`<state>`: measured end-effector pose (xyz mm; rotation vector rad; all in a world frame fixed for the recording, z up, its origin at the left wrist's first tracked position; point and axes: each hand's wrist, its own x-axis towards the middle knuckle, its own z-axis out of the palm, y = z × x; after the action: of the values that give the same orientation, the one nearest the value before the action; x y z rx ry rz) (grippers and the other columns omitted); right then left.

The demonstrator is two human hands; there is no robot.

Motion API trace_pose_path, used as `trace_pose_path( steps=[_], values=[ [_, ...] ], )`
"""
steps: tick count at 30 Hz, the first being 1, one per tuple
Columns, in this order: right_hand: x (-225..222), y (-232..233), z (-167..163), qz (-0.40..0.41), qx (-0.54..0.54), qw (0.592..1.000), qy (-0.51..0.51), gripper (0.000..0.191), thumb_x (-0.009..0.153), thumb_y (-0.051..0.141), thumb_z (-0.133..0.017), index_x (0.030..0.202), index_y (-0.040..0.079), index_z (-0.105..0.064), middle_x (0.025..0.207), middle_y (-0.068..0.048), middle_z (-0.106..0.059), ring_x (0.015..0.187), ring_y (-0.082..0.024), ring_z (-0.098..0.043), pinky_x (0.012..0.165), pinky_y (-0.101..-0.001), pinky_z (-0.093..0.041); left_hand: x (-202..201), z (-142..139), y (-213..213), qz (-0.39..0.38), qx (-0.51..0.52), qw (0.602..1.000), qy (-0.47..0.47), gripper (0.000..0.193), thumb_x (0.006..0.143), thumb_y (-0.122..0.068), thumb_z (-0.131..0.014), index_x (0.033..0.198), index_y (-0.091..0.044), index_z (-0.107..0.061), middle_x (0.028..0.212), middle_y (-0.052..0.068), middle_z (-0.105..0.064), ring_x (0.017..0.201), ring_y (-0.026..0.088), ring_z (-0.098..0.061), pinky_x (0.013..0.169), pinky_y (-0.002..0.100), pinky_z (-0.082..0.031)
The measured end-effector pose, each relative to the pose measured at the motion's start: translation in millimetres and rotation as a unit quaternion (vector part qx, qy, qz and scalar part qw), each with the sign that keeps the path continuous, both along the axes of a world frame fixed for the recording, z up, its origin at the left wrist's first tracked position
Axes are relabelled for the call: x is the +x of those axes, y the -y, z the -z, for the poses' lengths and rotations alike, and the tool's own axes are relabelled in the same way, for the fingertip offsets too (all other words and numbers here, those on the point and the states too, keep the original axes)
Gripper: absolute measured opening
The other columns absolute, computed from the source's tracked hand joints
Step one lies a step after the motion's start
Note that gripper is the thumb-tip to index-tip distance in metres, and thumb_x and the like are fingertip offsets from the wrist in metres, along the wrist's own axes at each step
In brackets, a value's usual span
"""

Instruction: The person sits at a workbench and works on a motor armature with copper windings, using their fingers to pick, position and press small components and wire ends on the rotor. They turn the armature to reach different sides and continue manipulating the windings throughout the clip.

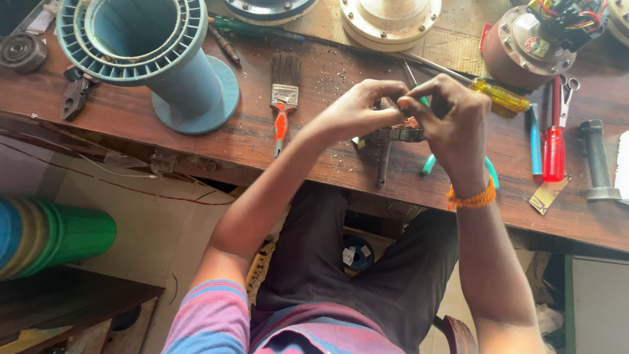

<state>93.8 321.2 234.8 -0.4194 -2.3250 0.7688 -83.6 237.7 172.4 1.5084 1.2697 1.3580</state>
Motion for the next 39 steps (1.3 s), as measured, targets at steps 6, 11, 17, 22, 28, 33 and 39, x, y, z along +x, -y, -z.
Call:
trace_pose_path(
  steps=[6,11,17,22,28,33,39],
  values=[
    [20,35,-2,-0.045,0.087,0.995,0.022,0.016,0.092,0.011,-0.084,0.099,0.004,-0.071,0.086,-0.012,-0.070,0.069,-0.019,-0.062,0.066,-0.0310,-0.047,-42,-4,11,0.205,0.023,0.978,0.025,0.038,0.098,-0.032,-0.074,0.120,-0.002,-0.069,0.112,0.002,-0.067,0.107,0.012,-0.062,0.097,0.031,-0.051],
    [27,52,15,0.007,0.012,0.999,0.046,0.012,0.091,0.009,-0.082,0.097,0.004,-0.073,0.078,-0.010,-0.071,0.068,-0.015,-0.070,0.062,-0.0312,-0.048,-36,-14,18,0.149,0.057,0.983,-0.093,0.044,0.100,-0.041,-0.071,0.122,-0.003,-0.065,0.115,0.004,-0.065,0.109,0.014,-0.063,0.097,0.032,-0.053],
    [39,54,49,-0.004,-0.034,0.999,-0.017,0.008,0.093,0.004,-0.076,0.099,0.002,-0.072,0.087,-0.010,-0.074,0.074,-0.011,-0.071,0.066,-0.0274,-0.051,-23,-20,37,0.081,0.144,0.966,-0.200,0.057,0.093,-0.046,-0.079,0.124,-0.002,-0.060,0.119,0.010,-0.062,0.122,0.025,-0.060,0.105,0.041,-0.048],
    [53,36,58,0.022,-0.020,0.999,-0.025,0.010,0.091,-0.002,-0.076,0.098,0.000,-0.070,0.089,-0.010,-0.072,0.079,-0.013,-0.066,0.073,-0.0272,-0.050,11,-14,46,-0.048,0.147,0.963,-0.221,0.056,0.084,-0.038,-0.086,0.116,-0.004,-0.055,0.115,0.013,-0.060,0.117,0.032,-0.059,0.101,0.043,-0.049],
    [62,17,25,0.049,-0.014,0.999,-0.014,0.011,0.095,-0.003,-0.078,0.104,0.001,-0.073,0.092,-0.007,-0.070,0.077,-0.013,-0.060,0.070,-0.0262,-0.045,26,-4,42,-0.153,0.168,0.945,-0.234,0.043,0.082,-0.020,-0.084,0.111,-0.007,-0.054,0.106,0.009,-0.059,0.106,0.031,-0.061,0.093,0.043,-0.051],
    [40,15,10,0.020,0.014,1.000,-0.012,0.010,0.096,-0.001,-0.080,0.102,0.001,-0.073,0.088,-0.008,-0.068,0.075,-0.014,-0.061,0.069,-0.0278,-0.046,33,-4,43,-0.183,0.160,0.937,-0.249,0.043,0.079,-0.019,-0.082,0.110,-0.007,-0.055,0.102,0.009,-0.059,0.104,0.032,-0.060,0.089,0.044,-0.050],
    [6,-5,10,-0.021,0.009,0.999,-0.037,0.011,0.093,0.005,-0.083,0.100,0.001,-0.075,0.088,-0.007,-0.069,0.079,-0.012,-0.066,0.071,-0.0281,-0.050,29,-13,44,-0.178,0.062,0.973,-0.131,0.040,0.090,-0.037,-0.074,0.107,-0.005,-0.060,0.096,0.011,-0.066,0.094,0.025,-0.067,0.083,0.039,-0.054]
  ],
)
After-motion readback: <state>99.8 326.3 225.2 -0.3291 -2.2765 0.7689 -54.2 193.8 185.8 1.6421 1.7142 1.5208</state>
